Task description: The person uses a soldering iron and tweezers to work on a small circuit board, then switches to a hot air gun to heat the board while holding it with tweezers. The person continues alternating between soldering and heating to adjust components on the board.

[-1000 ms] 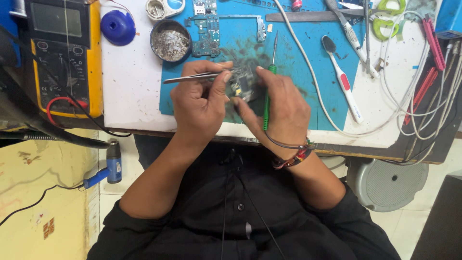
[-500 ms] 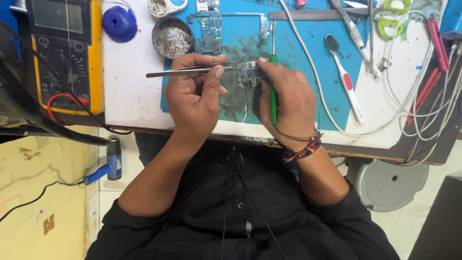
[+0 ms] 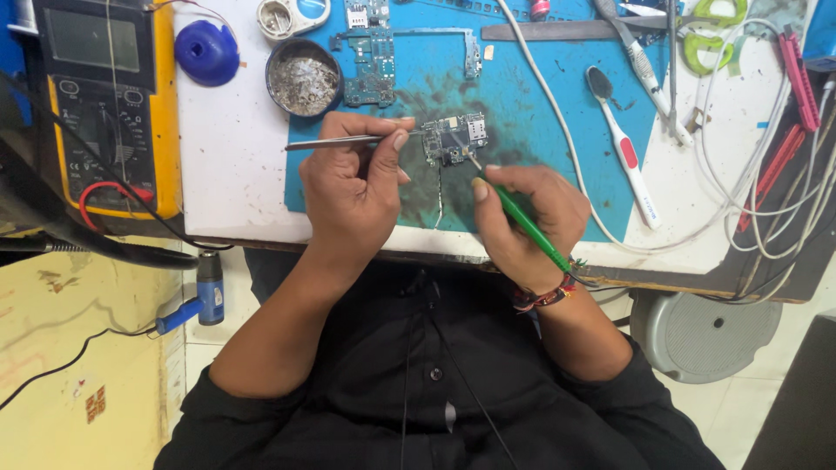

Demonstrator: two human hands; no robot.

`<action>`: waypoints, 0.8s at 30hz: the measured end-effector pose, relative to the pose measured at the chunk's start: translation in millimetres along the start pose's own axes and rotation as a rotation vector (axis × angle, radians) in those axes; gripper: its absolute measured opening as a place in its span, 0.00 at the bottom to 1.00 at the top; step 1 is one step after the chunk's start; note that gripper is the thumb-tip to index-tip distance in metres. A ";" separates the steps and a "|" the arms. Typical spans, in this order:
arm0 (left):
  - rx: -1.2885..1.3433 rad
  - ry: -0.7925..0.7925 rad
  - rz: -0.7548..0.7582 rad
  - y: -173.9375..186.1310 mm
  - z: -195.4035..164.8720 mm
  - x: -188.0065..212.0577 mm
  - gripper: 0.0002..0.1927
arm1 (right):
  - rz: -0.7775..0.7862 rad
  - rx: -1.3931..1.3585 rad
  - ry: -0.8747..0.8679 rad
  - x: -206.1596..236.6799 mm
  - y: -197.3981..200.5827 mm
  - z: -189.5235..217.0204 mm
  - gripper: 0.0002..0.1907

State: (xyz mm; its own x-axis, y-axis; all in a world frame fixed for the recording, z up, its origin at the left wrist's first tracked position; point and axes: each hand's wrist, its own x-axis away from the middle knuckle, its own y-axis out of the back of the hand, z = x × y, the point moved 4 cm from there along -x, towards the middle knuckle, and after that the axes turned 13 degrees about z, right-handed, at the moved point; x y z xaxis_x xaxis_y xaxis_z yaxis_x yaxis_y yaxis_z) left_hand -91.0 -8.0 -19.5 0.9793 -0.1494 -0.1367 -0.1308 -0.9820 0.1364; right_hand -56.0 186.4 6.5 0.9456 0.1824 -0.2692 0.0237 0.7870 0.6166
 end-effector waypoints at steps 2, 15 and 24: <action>-0.019 0.000 0.001 0.3 -1.7 1.1 0.05 | -0.010 -0.014 -0.024 1.9 -2.1 -3.0 0.08; -0.005 0.003 0.010 -1.4 -5.2 6.6 0.05 | 0.041 -0.037 -0.010 2.1 -2.6 0.3 0.08; -0.018 0.010 0.008 -1.8 -5.1 6.7 0.05 | 0.049 -0.046 -0.009 2.5 -2.9 0.5 0.08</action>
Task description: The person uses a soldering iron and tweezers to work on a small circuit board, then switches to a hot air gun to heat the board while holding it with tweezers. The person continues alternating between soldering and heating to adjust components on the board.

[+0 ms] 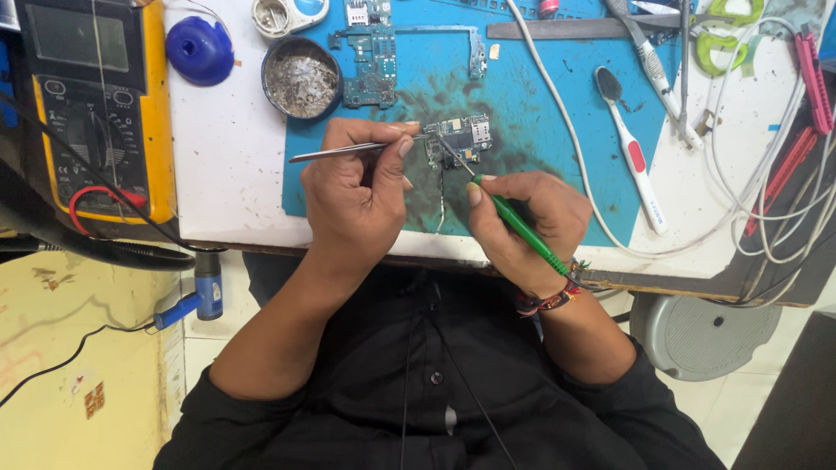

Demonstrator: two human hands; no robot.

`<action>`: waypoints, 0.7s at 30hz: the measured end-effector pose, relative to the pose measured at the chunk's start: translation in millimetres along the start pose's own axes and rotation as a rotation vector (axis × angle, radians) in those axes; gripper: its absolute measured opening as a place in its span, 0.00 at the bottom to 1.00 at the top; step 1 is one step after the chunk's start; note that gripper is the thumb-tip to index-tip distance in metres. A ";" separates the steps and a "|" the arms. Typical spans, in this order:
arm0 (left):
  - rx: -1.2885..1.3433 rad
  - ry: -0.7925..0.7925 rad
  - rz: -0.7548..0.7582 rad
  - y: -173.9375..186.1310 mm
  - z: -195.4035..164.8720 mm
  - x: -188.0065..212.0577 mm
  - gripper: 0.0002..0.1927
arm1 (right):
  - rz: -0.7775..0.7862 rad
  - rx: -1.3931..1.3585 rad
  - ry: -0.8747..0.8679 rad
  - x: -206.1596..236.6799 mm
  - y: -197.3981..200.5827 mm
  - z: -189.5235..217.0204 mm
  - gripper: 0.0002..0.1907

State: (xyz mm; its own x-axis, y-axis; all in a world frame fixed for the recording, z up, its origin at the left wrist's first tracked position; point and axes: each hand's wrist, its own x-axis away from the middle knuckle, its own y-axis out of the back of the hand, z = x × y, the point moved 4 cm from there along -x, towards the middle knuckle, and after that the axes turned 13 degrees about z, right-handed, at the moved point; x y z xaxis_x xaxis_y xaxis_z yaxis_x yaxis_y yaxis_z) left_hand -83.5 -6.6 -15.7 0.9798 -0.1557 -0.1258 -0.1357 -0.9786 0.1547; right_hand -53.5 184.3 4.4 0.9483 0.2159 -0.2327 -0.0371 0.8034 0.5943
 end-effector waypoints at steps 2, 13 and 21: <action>-0.005 -0.006 -0.001 0.2 -0.4 0.0 0.05 | 0.004 0.002 0.004 -0.1 0.2 0.2 0.08; -0.014 -0.012 0.004 -0.1 -1.1 -1.2 0.06 | -0.014 0.010 0.022 -1.0 -0.1 -0.9 0.08; -0.023 -0.007 0.000 0.0 -0.8 -0.6 0.06 | 0.002 0.004 0.017 -0.2 0.0 -1.4 0.08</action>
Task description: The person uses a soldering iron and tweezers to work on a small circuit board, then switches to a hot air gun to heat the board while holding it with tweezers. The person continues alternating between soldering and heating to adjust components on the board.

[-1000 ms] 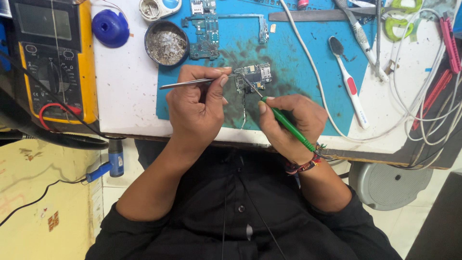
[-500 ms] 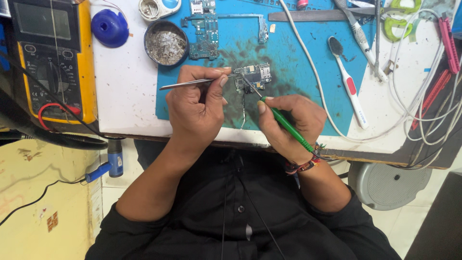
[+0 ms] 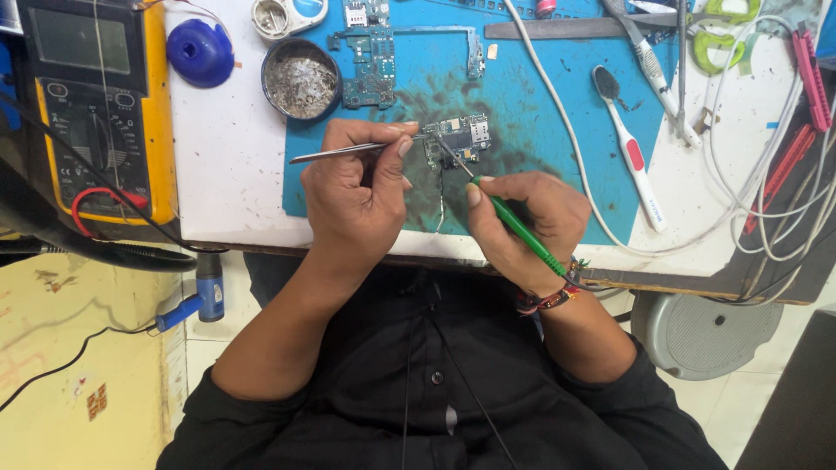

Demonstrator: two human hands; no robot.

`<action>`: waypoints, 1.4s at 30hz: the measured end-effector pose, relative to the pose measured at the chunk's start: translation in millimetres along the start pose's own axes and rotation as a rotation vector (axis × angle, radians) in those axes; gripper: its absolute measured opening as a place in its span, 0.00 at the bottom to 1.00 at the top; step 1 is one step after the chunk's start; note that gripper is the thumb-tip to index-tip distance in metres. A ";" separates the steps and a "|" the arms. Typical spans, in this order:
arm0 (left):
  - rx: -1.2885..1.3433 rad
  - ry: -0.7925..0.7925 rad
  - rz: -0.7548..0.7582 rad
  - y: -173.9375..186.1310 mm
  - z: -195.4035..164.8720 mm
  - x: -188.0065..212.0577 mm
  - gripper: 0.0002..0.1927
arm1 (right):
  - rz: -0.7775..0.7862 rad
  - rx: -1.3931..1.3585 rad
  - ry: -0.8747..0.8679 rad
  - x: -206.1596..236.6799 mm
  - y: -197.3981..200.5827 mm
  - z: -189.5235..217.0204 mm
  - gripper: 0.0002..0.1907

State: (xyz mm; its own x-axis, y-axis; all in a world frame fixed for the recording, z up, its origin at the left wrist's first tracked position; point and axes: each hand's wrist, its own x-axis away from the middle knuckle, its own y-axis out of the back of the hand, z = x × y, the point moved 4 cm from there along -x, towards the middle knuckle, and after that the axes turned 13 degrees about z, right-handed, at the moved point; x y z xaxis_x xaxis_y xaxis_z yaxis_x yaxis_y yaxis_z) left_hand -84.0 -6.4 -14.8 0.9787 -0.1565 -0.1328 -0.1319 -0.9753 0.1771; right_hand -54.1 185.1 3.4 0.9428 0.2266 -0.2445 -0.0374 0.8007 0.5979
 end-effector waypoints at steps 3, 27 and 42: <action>-0.005 0.002 0.001 -0.1 0.1 0.1 0.06 | -0.005 0.002 0.008 0.1 -0.1 0.3 0.08; -0.007 -0.005 -0.010 0.6 0.5 -0.4 0.05 | 0.006 -0.018 -0.001 -1.4 0.1 1.9 0.07; 0.000 -0.002 -0.011 0.4 1.0 -0.3 0.06 | 0.000 -0.007 -0.017 -1.1 -0.9 0.3 0.08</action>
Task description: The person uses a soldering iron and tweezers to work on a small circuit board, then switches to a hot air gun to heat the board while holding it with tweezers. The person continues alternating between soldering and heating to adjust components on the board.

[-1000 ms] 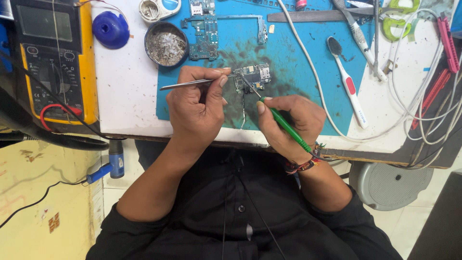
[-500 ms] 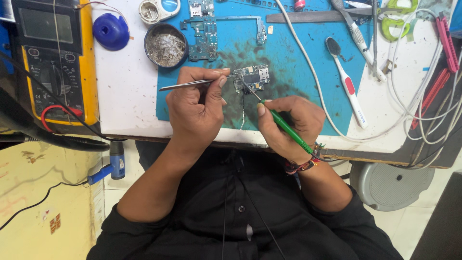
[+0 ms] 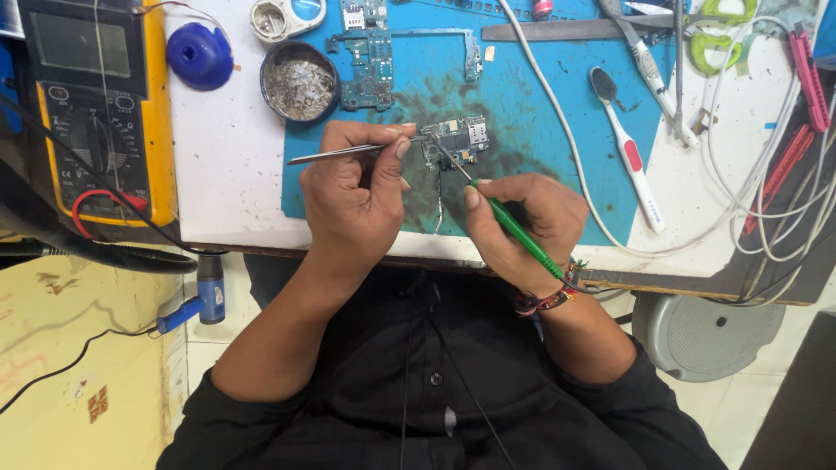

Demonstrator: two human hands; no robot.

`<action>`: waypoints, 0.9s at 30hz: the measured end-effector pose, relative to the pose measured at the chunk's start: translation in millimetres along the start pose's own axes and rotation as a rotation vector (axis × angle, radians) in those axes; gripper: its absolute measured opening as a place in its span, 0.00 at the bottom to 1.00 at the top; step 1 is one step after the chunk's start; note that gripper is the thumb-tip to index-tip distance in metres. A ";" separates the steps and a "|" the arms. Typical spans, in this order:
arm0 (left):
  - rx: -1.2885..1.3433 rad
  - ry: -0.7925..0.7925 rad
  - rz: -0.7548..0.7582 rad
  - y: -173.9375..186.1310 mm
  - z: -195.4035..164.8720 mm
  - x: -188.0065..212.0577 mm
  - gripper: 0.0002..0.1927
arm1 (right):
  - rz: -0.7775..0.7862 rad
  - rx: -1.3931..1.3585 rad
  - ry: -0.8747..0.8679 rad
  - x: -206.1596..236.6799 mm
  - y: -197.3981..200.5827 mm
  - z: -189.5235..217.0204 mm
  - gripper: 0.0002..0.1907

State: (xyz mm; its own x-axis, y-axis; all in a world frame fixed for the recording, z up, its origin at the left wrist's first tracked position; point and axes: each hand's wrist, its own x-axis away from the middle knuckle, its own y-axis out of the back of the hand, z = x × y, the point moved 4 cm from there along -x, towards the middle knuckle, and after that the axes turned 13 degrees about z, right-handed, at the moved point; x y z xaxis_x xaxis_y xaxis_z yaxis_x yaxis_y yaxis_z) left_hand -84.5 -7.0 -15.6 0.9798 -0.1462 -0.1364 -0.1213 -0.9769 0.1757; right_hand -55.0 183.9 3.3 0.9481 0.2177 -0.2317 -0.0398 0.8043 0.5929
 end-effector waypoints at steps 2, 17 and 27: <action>0.001 0.003 0.002 -0.1 0.1 0.0 0.06 | -0.003 0.005 0.004 -0.2 0.1 0.4 0.08; -0.012 -0.011 0.009 1.1 -1.2 -0.3 0.05 | -0.008 0.005 0.041 -1.2 0.0 2.3 0.08; -0.012 -0.006 0.003 0.9 -1.5 -1.2 0.06 | -0.003 -0.004 0.031 -1.4 0.3 1.8 0.08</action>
State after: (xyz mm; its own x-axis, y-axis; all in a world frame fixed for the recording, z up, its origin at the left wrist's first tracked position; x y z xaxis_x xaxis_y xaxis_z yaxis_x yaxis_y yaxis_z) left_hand -85.5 -7.4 -13.8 0.9785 -0.1496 -0.1418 -0.1219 -0.9747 0.1873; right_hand -55.8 182.9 5.2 0.9382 0.2320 -0.2569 -0.0382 0.8070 0.5893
